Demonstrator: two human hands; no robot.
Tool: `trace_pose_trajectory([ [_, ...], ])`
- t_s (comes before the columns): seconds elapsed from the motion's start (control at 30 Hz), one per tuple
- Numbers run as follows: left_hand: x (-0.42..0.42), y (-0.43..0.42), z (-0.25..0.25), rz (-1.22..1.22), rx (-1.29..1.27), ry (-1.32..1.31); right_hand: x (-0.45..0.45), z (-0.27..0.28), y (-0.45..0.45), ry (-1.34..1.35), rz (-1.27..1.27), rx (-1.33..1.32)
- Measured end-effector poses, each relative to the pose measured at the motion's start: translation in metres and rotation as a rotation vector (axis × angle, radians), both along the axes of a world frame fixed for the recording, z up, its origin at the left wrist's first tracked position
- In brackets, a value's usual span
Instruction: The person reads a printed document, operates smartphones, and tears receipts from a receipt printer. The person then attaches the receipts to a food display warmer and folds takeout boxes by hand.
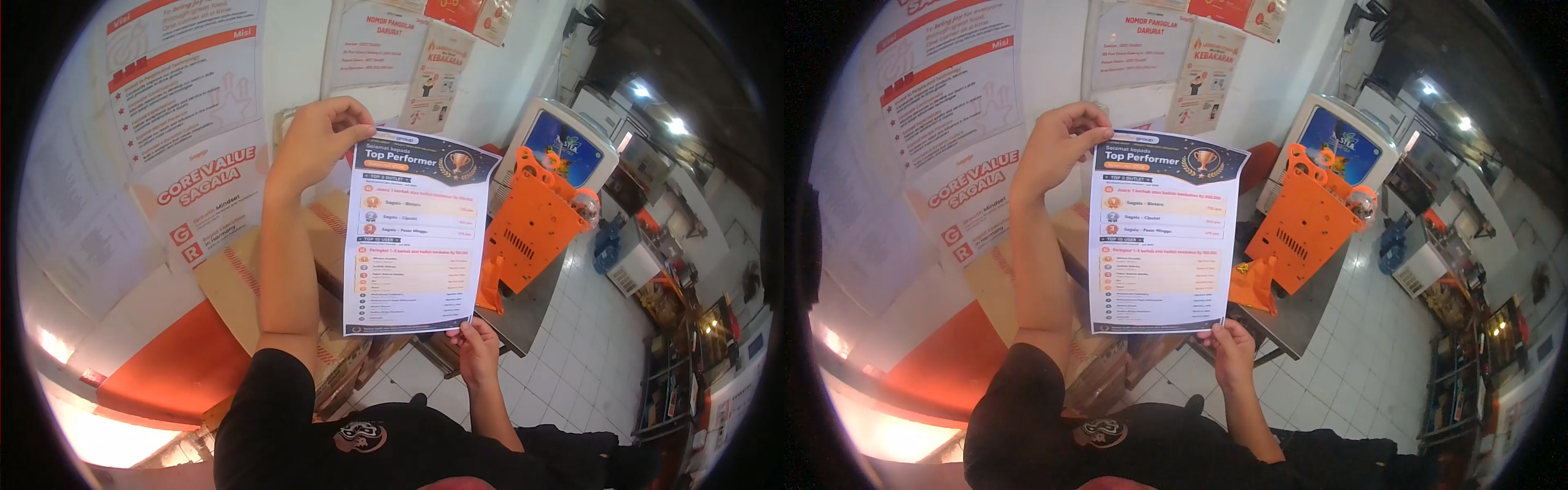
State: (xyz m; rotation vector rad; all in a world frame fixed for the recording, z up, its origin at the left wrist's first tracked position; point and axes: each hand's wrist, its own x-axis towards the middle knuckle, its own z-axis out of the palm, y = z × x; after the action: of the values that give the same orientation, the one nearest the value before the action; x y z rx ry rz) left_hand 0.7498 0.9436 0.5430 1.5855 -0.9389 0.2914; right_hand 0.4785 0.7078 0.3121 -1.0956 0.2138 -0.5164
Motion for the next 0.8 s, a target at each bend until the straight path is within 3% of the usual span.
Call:
trace_pose_trajectory([
  [0.8, 0.002, 0.018, 0.010, -0.137, -0.055, 0.038, 0.004, 0.009, 0.008, 0.007, -0.031, 0.017],
])
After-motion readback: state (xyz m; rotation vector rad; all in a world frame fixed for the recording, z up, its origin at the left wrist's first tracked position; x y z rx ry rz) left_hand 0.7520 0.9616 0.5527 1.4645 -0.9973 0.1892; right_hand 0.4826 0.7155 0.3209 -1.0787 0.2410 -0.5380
